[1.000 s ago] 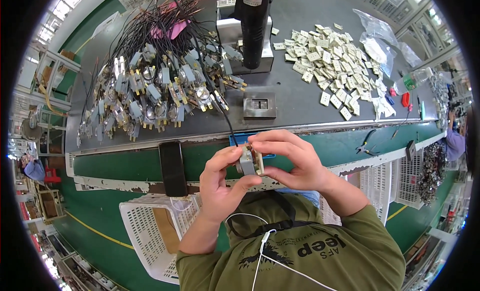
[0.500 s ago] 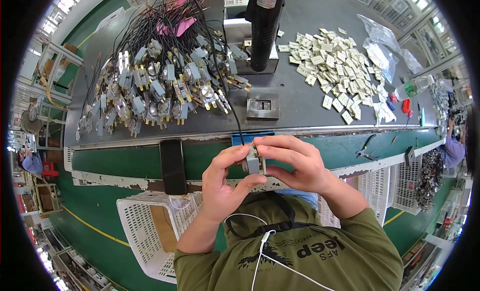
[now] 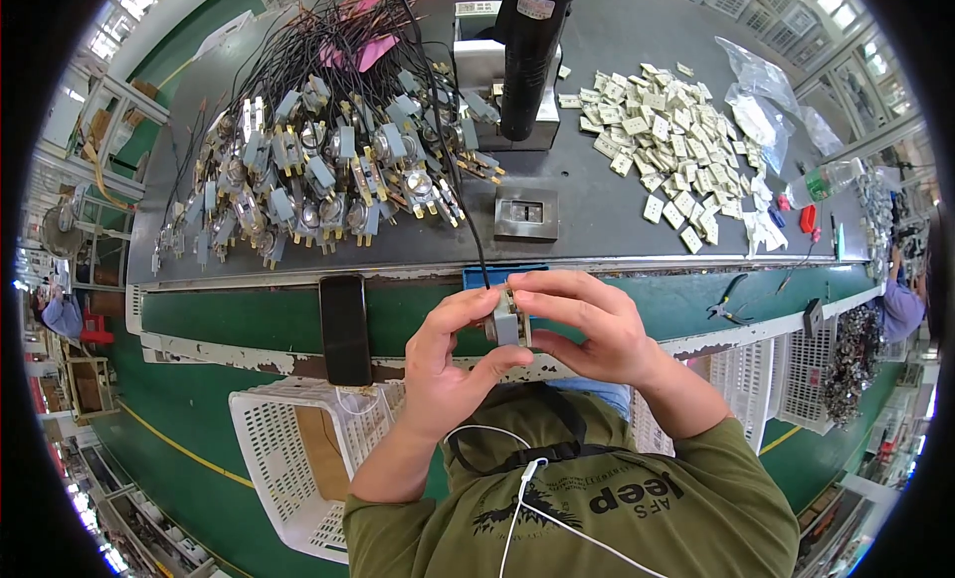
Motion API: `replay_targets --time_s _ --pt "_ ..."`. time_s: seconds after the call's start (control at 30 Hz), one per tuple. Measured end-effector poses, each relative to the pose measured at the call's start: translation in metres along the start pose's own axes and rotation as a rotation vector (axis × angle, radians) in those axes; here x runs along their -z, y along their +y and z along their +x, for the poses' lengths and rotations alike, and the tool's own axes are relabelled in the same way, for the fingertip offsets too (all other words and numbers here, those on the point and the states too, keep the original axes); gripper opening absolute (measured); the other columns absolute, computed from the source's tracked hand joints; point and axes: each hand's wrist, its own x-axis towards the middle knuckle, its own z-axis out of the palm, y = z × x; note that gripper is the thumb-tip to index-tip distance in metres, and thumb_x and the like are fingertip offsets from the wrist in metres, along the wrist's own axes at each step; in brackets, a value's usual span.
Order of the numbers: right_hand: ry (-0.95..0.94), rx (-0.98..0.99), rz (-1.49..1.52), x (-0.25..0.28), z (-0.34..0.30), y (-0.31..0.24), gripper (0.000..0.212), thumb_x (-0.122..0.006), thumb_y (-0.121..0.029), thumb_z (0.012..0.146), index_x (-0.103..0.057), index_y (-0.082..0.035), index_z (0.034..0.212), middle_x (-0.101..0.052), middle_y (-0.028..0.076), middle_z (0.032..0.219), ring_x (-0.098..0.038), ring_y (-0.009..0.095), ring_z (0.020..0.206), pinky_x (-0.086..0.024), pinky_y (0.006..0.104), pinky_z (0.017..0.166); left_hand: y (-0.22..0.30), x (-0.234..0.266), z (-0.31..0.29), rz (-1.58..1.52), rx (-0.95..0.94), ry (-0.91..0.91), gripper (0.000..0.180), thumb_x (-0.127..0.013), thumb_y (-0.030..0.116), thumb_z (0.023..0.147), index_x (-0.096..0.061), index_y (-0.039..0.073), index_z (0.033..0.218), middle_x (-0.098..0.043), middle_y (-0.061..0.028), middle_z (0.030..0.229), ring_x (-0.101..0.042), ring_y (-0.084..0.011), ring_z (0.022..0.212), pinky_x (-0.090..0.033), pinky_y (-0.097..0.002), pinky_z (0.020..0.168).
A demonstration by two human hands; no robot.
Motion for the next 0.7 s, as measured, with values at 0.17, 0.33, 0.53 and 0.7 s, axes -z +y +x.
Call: replay_targets --time_s 0.17,0.33,0.53,0.7 --pt "-0.013 0.031 -0.033 0.000 0.001 0.001 0.058 -0.078 0.004 0.067 -0.060 -0.002 0.121 -0.062 0.019 0.119 -0.065 0.033 0.103 -0.057 0.0379 0.083 0.000 0.002 -0.001 -0.023 0.053 -0.005 0.061 -0.086 0.011 0.070 -0.055 0.003 0.122 -0.062 -0.0144 0.117 -0.063 -0.0195 0.102 -0.053 -0.0308 0.085" --pt "-0.024 0.030 -0.060 -0.002 0.002 -0.001 0.059 -0.078 0.006 0.063 -0.062 -0.003 0.120 -0.062 0.019 0.116 -0.066 0.033 0.102 -0.058 0.0388 0.082 0.002 0.006 0.002 -0.026 0.083 -0.036 0.059 -0.085 0.011 0.071 -0.055 0.003 0.121 -0.062 -0.0141 0.118 -0.064 -0.0189 0.103 -0.054 -0.0309 0.086" --pt "-0.039 0.021 -0.273 -0.008 0.009 -0.016 0.057 -0.076 0.006 0.065 -0.064 -0.006 0.119 -0.061 0.017 0.114 -0.067 0.029 0.095 -0.057 0.0362 0.080 0.004 -0.001 0.002 -0.094 0.147 -0.158 0.061 -0.073 -0.001 0.082 -0.038 0.002 0.133 -0.056 -0.0145 0.121 -0.060 -0.0204 0.108 -0.050 -0.0341 0.092" --pt "-0.010 0.012 -0.084 -0.011 0.008 -0.020 0.055 -0.074 0.007 0.072 -0.061 -0.010 0.123 -0.055 0.018 0.124 -0.065 0.028 0.096 -0.057 0.0355 0.079 -0.004 0.004 -0.011 -0.305 0.127 0.033 0.034 -0.050 0.012 0.099 -0.035 0.005 0.130 -0.054 -0.0159 0.110 -0.056 -0.0167 0.080 -0.048 -0.0288 0.073"
